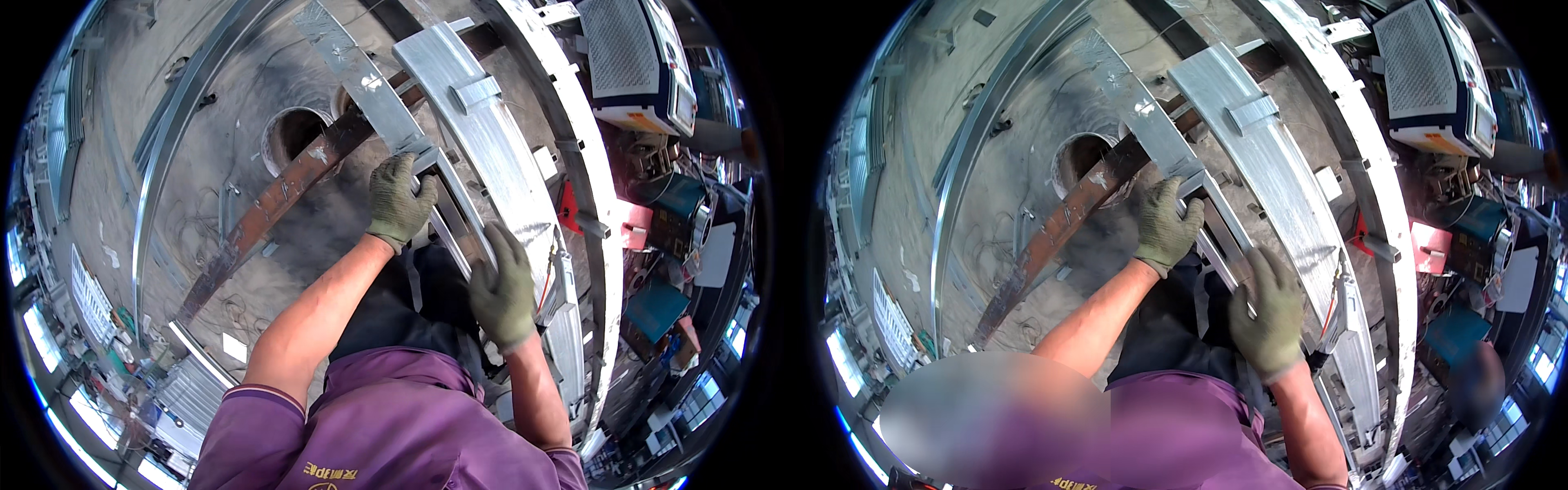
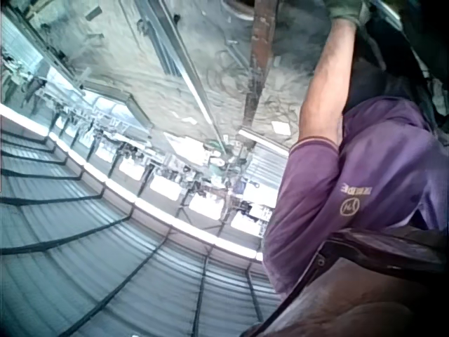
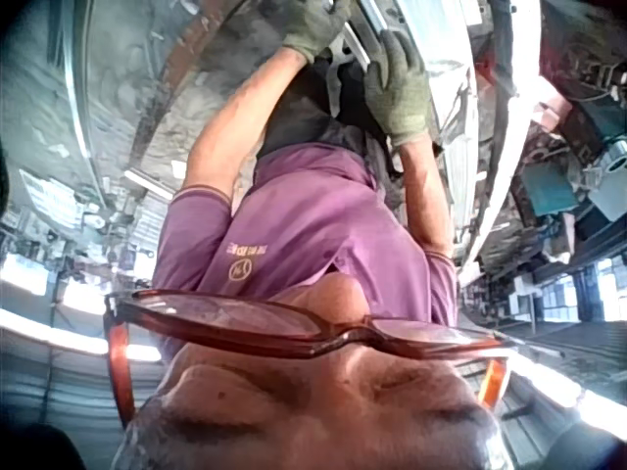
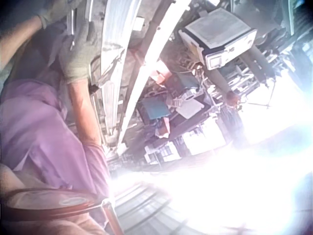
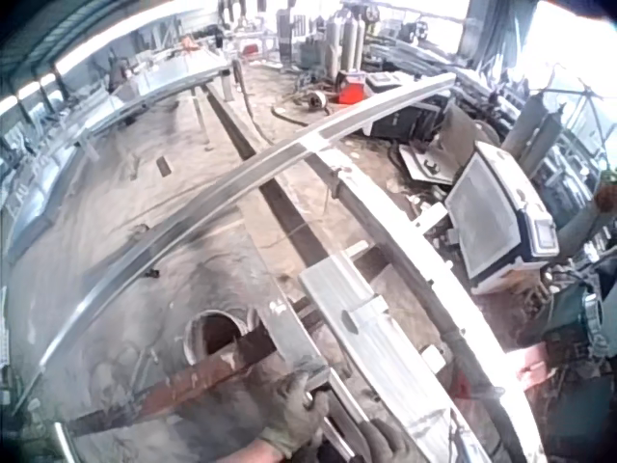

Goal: The person aligns metal frame components on a workbench and uses a welding torch to join them. They reposition the frame multiple times to weld different seams, producing sparks throughout the process.

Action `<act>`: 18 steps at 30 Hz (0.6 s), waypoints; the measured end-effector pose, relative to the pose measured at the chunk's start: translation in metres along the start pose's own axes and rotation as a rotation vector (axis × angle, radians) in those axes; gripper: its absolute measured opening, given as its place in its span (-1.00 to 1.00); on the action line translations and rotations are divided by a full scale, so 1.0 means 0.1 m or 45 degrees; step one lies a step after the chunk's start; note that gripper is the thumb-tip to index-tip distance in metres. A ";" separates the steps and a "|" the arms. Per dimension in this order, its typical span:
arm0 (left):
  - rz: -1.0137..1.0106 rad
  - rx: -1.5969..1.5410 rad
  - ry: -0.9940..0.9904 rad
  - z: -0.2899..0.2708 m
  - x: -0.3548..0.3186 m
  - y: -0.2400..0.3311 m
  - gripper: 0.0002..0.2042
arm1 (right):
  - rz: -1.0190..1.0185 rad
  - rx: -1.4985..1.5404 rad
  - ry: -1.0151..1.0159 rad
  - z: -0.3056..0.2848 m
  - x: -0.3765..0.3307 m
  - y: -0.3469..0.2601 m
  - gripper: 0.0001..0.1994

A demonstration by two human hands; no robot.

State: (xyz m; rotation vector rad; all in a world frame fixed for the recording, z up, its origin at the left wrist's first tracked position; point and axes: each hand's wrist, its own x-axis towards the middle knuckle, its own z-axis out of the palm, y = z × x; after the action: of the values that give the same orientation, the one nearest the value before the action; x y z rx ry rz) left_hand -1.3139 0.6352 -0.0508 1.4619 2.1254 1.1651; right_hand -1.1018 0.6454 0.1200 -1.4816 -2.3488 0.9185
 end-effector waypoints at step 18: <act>-0.126 0.155 -0.124 -0.07 0.06 0.05 -0.52 | 0.861 0.523 0.299 -0.42 -1.65 1.84 -0.48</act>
State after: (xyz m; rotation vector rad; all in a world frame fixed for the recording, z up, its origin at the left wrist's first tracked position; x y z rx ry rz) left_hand -1.3178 0.6383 -0.0415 1.4153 2.2081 0.9256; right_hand -0.8685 0.5726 0.0643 -2.0752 -1.3824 1.1908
